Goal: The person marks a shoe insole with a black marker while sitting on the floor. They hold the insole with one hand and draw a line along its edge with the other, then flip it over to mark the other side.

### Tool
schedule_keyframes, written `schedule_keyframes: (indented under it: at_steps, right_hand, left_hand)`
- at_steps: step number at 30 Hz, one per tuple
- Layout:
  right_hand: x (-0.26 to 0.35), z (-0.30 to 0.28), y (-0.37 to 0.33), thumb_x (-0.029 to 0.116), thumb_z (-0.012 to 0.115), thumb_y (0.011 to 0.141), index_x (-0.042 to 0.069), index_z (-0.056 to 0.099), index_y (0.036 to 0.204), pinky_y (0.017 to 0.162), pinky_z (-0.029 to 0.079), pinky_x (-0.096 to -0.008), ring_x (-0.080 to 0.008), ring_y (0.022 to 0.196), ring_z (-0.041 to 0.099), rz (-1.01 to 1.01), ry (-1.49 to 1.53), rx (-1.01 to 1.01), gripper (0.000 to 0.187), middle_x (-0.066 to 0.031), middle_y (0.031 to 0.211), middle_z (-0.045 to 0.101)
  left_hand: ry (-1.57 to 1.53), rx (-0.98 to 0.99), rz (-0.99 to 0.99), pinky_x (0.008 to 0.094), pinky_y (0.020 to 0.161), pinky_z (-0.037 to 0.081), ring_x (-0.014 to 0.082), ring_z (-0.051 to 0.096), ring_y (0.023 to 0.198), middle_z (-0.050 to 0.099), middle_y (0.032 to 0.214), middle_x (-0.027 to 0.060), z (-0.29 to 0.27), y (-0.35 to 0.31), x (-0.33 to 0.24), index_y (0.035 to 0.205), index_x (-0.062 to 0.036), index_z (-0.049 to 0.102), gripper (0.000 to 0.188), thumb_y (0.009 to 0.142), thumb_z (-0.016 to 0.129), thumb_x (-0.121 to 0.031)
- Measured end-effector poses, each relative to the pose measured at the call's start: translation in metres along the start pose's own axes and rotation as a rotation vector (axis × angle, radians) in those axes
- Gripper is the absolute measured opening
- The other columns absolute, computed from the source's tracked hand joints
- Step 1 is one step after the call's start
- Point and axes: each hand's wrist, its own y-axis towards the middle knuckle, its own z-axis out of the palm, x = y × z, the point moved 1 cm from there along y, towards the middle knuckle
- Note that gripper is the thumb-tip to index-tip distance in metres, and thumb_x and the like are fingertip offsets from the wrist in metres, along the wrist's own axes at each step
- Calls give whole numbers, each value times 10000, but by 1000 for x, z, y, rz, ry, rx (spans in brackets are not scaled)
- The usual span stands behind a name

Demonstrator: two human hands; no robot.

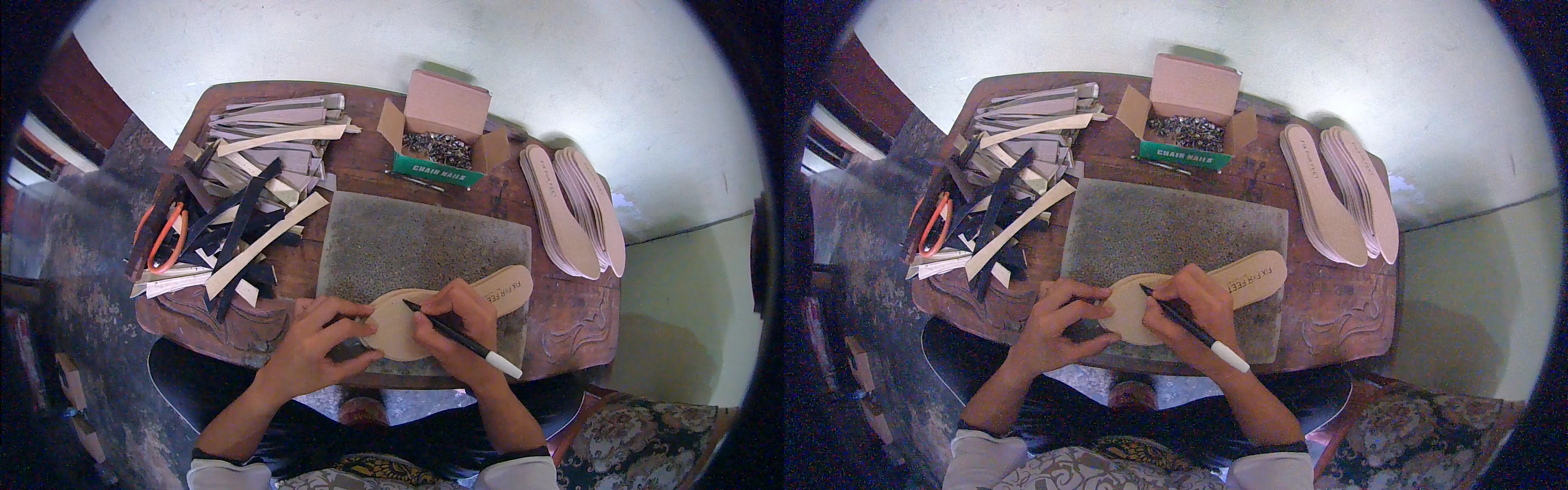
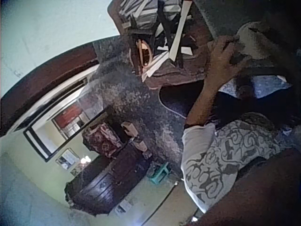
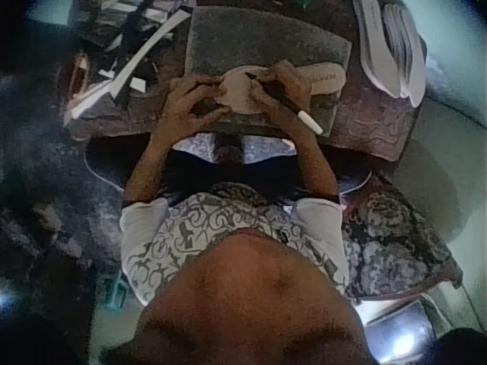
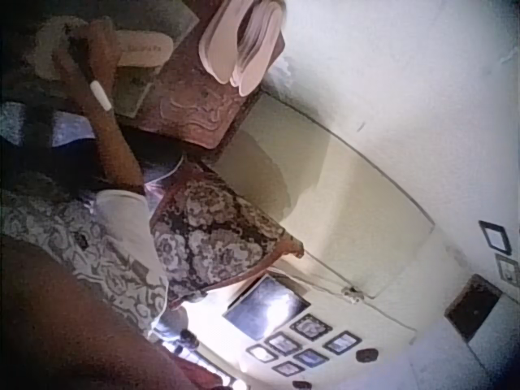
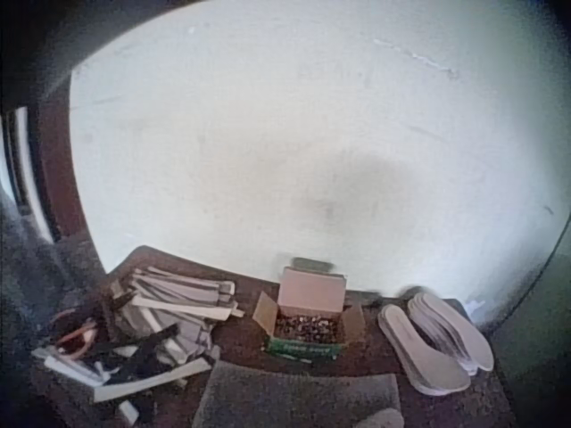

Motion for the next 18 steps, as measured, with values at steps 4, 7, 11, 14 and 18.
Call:
schedule_keyframes:
  at_steps: [4,7,11,14,18]
  right_hand:
    - [1,-1,0,9,761,730,14,580,762,612,500,-300,-190,694,642,-6,-8,8,184,-92,761,623]
    - [1,-1,1,8,760,730,15,575,757,614,500,-300,-191,694,643,-9,-1,5,187,-95,764,626]
    - [2,-1,1,4,757,728,14,570,754,614,500,-300,-195,696,645,-7,8,6,189,-97,762,627]
    - [-1,-2,0,7,761,733,15,572,766,616,492,-289,-180,696,636,-17,13,4,192,-90,772,627]
    - [-4,-8,-5,28,759,753,27,583,806,610,482,-291,-161,685,611,55,80,-21,183,-77,779,615]
  left_hand:
    - [-30,-7,-11,367,875,403,221,632,1018,666,1134,45,1,0,0,1030,-124,715,378,707,881,-230]
    - [-9,-2,-6,363,875,407,222,634,1024,668,1130,45,0,1,-1,1027,-124,715,376,707,882,-230]
    - [-21,-11,-2,361,874,407,224,634,1019,669,1127,43,1,0,0,1022,-125,716,372,706,882,-230]
    - [-20,-17,2,363,870,406,225,632,1007,669,1130,43,3,0,2,1023,-126,716,372,706,882,-229]
    - [16,-5,8,367,865,404,228,628,1003,668,1136,44,-1,1,-1,1021,-126,716,373,703,883,-226]
